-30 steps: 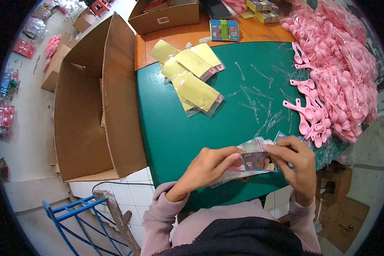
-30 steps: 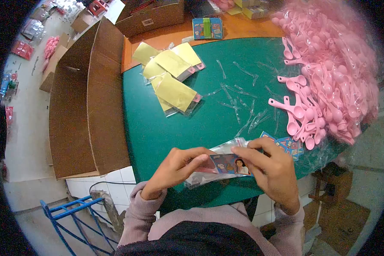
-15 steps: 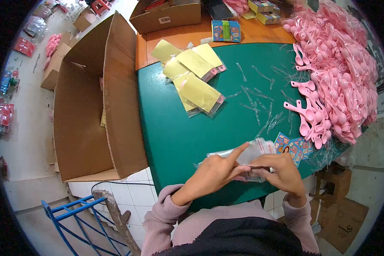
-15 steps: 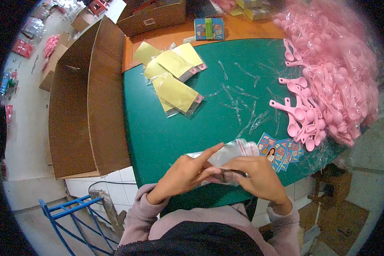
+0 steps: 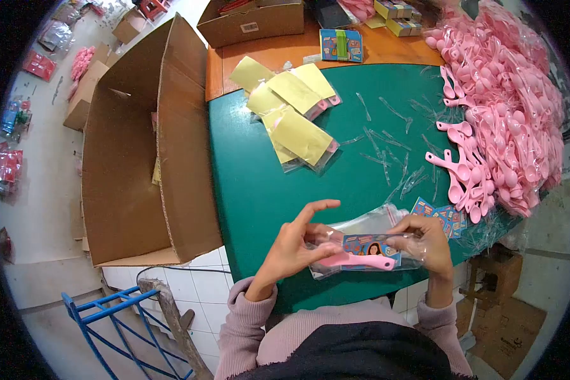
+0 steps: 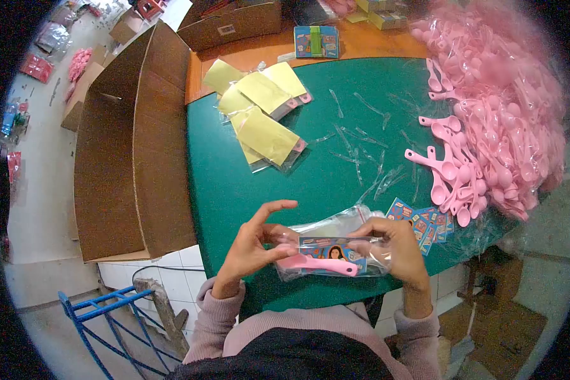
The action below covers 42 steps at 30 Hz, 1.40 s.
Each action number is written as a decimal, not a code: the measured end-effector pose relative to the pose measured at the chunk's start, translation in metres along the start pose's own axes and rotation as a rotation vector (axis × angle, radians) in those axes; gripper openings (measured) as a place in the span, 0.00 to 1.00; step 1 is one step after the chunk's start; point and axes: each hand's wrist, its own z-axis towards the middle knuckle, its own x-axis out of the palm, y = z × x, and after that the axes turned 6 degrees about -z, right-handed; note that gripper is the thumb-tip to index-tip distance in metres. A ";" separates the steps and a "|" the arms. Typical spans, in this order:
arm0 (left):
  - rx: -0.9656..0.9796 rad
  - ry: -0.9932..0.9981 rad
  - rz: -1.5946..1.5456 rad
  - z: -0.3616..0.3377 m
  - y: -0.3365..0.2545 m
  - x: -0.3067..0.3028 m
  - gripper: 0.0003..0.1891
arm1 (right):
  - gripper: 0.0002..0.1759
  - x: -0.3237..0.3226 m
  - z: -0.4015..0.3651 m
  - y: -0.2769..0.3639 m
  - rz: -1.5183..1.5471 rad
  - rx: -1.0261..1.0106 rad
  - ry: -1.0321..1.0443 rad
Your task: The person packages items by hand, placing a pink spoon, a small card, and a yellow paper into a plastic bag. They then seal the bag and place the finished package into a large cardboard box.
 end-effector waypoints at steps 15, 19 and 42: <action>-0.062 0.000 -0.167 -0.003 0.010 0.011 0.28 | 0.08 0.015 -0.004 -0.001 0.032 0.039 -0.126; -0.033 -0.027 -0.088 -0.001 0.013 0.008 0.28 | 0.08 0.010 -0.003 -0.003 0.054 0.075 -0.027; 0.024 -0.390 0.220 -0.016 0.032 0.013 0.18 | 0.15 0.076 0.017 0.004 -0.735 -0.465 -0.179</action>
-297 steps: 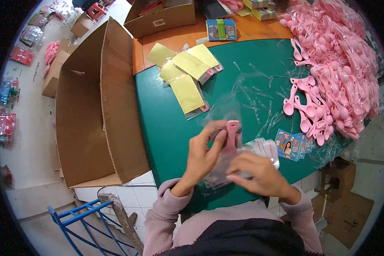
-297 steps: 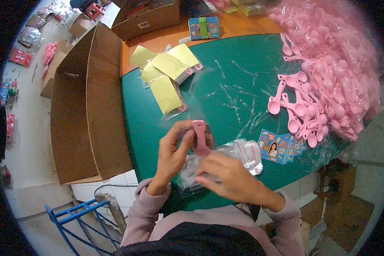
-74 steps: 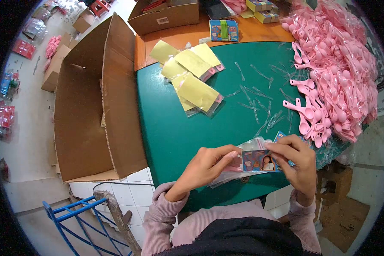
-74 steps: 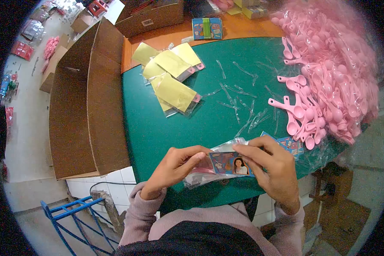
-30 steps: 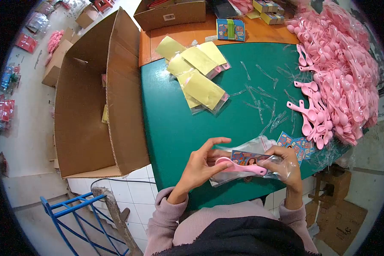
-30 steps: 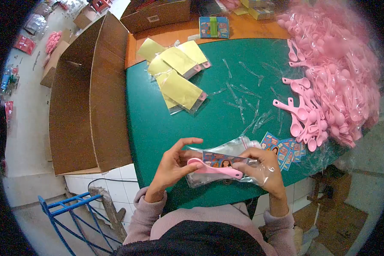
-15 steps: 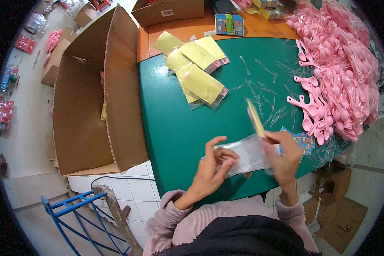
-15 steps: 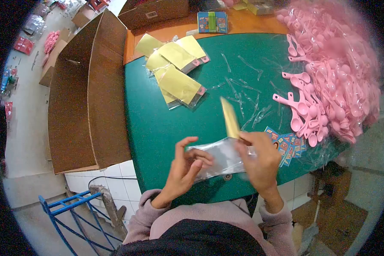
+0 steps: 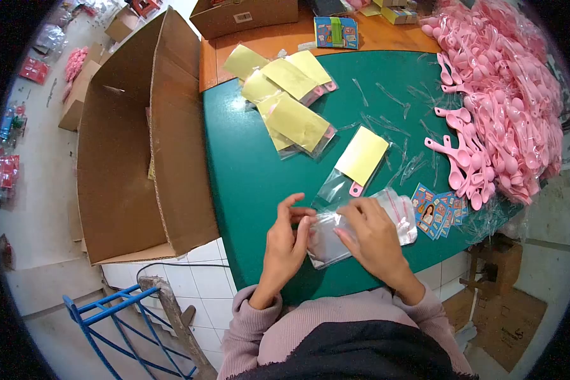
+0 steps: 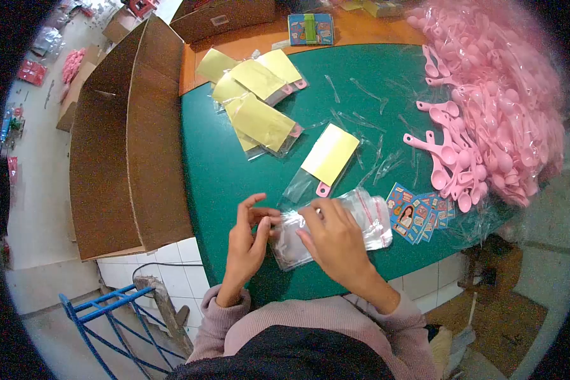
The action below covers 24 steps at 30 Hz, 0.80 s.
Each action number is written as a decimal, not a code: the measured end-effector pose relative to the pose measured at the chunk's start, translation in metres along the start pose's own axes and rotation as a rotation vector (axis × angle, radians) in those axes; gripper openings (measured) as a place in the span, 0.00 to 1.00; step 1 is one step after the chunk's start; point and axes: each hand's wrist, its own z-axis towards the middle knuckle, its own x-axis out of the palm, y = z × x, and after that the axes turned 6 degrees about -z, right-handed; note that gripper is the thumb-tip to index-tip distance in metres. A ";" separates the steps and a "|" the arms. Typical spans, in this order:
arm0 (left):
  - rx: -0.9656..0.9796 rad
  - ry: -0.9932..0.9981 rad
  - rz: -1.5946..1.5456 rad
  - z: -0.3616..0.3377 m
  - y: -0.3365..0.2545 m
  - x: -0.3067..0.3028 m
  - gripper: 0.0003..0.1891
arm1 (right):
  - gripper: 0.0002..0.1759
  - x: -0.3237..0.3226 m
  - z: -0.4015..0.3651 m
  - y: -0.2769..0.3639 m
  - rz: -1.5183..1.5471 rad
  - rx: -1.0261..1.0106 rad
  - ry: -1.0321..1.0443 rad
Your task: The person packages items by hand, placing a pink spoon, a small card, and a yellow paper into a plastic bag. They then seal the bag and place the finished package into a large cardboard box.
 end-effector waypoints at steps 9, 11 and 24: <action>-0.003 0.027 -0.124 -0.003 -0.002 -0.005 0.18 | 0.10 0.010 0.001 -0.011 0.024 0.032 -0.224; -0.205 0.130 -0.570 -0.006 -0.010 -0.001 0.18 | 0.11 -0.007 -0.010 -0.010 0.075 -0.060 -0.104; -0.342 0.376 -0.453 -0.015 -0.013 0.002 0.21 | 0.14 -0.009 -0.016 0.007 -0.015 -0.142 0.091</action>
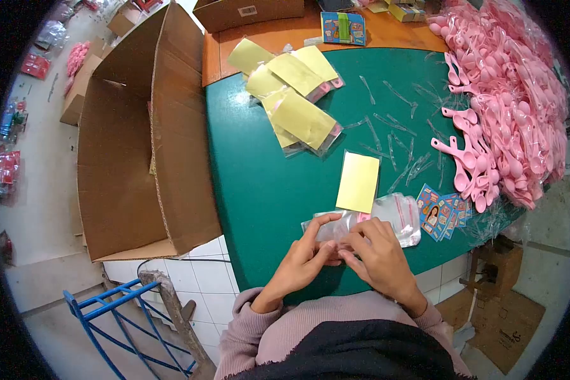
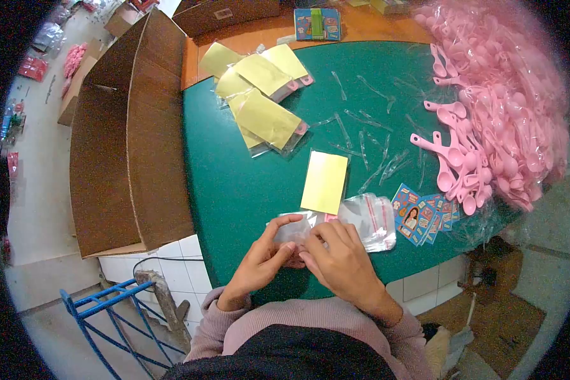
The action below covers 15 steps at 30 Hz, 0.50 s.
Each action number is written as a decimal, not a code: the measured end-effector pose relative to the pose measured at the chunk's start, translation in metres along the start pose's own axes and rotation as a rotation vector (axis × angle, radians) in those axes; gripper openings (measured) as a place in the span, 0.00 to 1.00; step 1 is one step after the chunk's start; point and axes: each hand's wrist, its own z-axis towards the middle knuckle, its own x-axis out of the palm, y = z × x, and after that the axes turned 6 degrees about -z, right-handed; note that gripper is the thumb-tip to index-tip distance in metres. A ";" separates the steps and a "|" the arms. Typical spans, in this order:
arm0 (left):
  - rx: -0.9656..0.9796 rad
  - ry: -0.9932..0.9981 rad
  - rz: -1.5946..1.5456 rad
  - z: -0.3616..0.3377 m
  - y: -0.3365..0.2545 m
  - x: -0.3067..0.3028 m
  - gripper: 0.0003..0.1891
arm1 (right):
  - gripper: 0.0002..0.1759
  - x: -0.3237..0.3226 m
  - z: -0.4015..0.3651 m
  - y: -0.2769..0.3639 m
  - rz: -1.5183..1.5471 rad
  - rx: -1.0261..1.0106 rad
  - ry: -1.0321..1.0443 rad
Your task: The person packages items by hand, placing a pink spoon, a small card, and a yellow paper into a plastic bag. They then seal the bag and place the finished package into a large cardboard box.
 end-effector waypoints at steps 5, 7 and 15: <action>0.053 -0.070 0.154 0.000 0.007 0.000 0.21 | 0.11 0.007 0.002 0.000 -0.081 -0.036 -0.016; 0.086 -0.061 0.165 0.002 0.011 0.000 0.21 | 0.12 0.008 0.002 0.000 -0.113 -0.073 -0.019; 0.050 -0.062 0.138 0.009 0.009 -0.001 0.19 | 0.11 0.010 -0.007 0.002 -0.055 -0.336 0.019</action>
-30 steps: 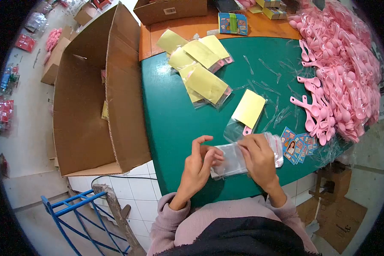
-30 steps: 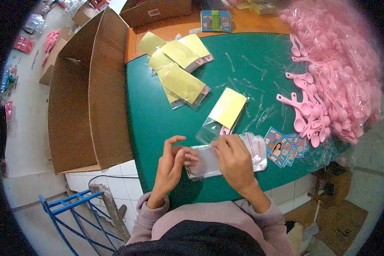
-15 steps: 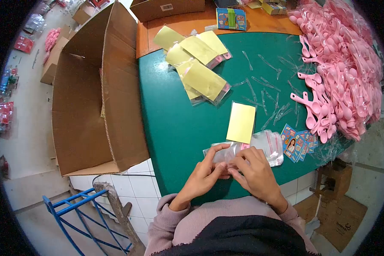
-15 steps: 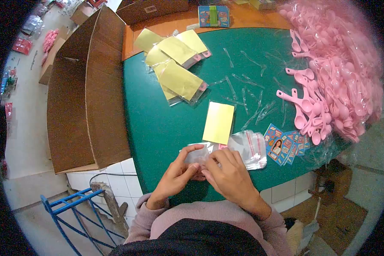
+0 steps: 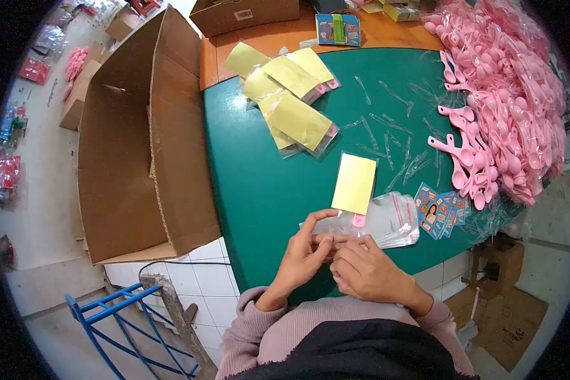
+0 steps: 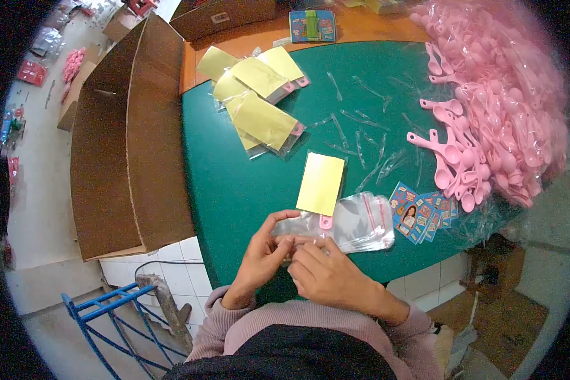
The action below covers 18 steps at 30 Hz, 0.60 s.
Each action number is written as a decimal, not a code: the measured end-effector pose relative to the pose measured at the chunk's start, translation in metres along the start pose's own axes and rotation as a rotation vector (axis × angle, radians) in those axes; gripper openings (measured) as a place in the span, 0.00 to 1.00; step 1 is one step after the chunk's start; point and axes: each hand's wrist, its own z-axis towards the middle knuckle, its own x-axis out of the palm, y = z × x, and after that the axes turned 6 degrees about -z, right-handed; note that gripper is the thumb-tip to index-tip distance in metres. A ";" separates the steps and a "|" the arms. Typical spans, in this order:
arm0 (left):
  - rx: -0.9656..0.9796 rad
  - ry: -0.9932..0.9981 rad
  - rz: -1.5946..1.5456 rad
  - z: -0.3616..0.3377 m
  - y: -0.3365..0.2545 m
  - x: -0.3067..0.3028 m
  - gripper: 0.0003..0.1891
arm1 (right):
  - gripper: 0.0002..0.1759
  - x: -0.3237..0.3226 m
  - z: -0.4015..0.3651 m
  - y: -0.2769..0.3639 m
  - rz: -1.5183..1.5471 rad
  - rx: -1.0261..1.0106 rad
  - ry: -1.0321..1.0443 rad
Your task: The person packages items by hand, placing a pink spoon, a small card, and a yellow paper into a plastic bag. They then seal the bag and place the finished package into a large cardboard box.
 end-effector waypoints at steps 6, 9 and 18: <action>0.029 0.018 -0.008 -0.004 0.003 0.003 0.19 | 0.11 -0.018 0.001 -0.011 0.032 0.243 0.000; 0.099 0.022 -0.063 -0.003 0.005 0.005 0.19 | 0.12 -0.020 0.001 -0.013 0.190 0.322 -0.061; 0.061 0.032 -0.208 -0.008 -0.001 0.010 0.20 | 0.13 -0.016 -0.001 -0.010 0.116 0.326 -0.045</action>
